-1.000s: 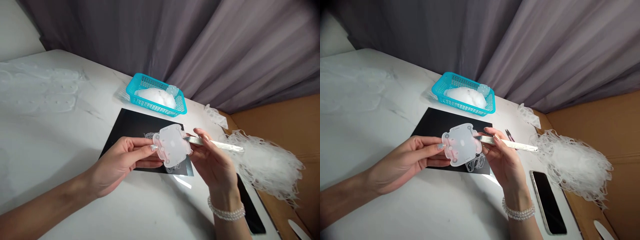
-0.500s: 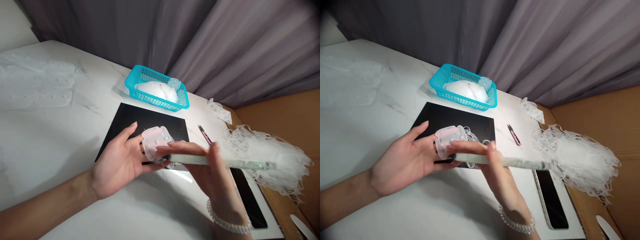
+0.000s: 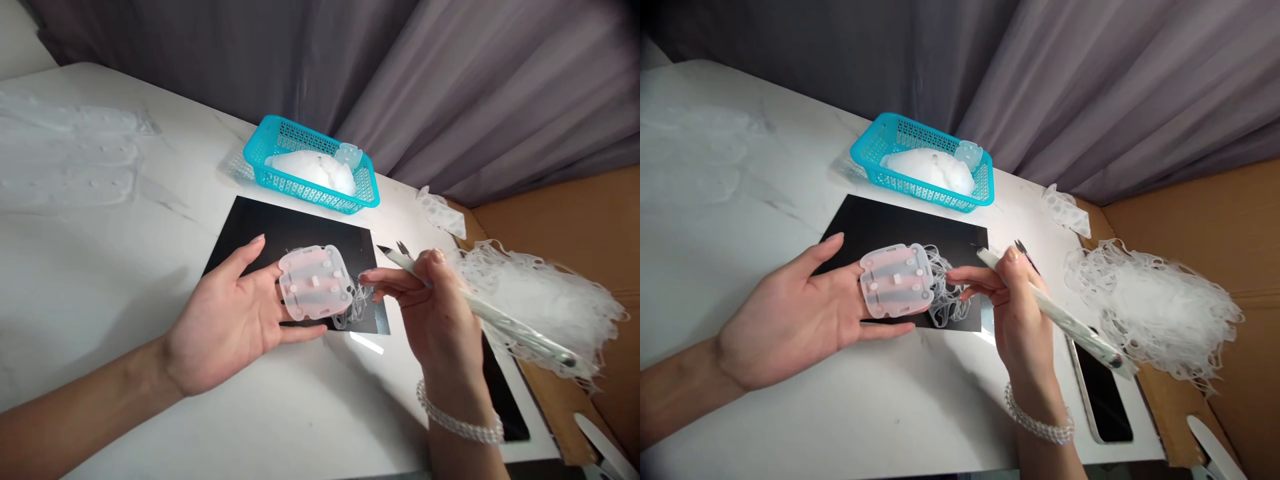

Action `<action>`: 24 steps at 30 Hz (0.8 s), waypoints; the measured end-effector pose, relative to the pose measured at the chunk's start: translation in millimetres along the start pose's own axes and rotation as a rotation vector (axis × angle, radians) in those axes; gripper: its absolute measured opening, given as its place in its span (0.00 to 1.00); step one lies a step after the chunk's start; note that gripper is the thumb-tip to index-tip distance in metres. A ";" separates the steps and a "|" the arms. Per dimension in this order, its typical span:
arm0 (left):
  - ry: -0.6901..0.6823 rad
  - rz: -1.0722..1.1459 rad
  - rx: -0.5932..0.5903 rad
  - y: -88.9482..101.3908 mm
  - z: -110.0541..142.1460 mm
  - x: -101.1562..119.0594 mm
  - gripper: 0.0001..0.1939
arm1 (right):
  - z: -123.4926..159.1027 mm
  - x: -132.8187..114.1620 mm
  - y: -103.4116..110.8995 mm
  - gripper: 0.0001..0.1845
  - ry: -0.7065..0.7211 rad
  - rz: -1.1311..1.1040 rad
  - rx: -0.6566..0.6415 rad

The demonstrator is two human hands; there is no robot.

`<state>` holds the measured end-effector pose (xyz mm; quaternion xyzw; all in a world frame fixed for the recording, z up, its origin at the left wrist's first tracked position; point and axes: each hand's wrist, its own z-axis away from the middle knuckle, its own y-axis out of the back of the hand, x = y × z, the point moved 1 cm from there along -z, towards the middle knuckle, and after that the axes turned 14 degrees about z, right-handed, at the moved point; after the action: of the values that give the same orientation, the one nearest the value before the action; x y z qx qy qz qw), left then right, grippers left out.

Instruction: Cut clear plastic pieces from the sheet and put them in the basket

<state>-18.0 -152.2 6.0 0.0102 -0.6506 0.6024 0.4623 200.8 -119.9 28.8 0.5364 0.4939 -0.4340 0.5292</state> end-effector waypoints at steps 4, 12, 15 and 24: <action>-0.014 -0.168 0.021 -0.8 1.0 0.0 0.36 | 4.4 2.9 -5.8 0.18 -0.049 0.090 -0.072; 0.099 0.384 0.021 -3.6 1.8 -8.5 0.39 | 5.9 9.6 -12.7 0.24 -0.119 0.018 -0.155; 0.068 0.525 0.126 -2.2 0.7 -12.1 0.36 | 4.5 9.7 -10.4 0.25 -0.068 0.066 -0.053; 0.008 0.636 0.138 0.1 1.7 -20.8 0.35 | 21.7 0.1 -28.6 0.21 0.127 0.339 -0.144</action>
<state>-7.2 -164.8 -6.6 -0.1646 -0.5771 0.7594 0.2515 173.8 -142.9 23.4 0.5990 0.4585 -0.2676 0.5995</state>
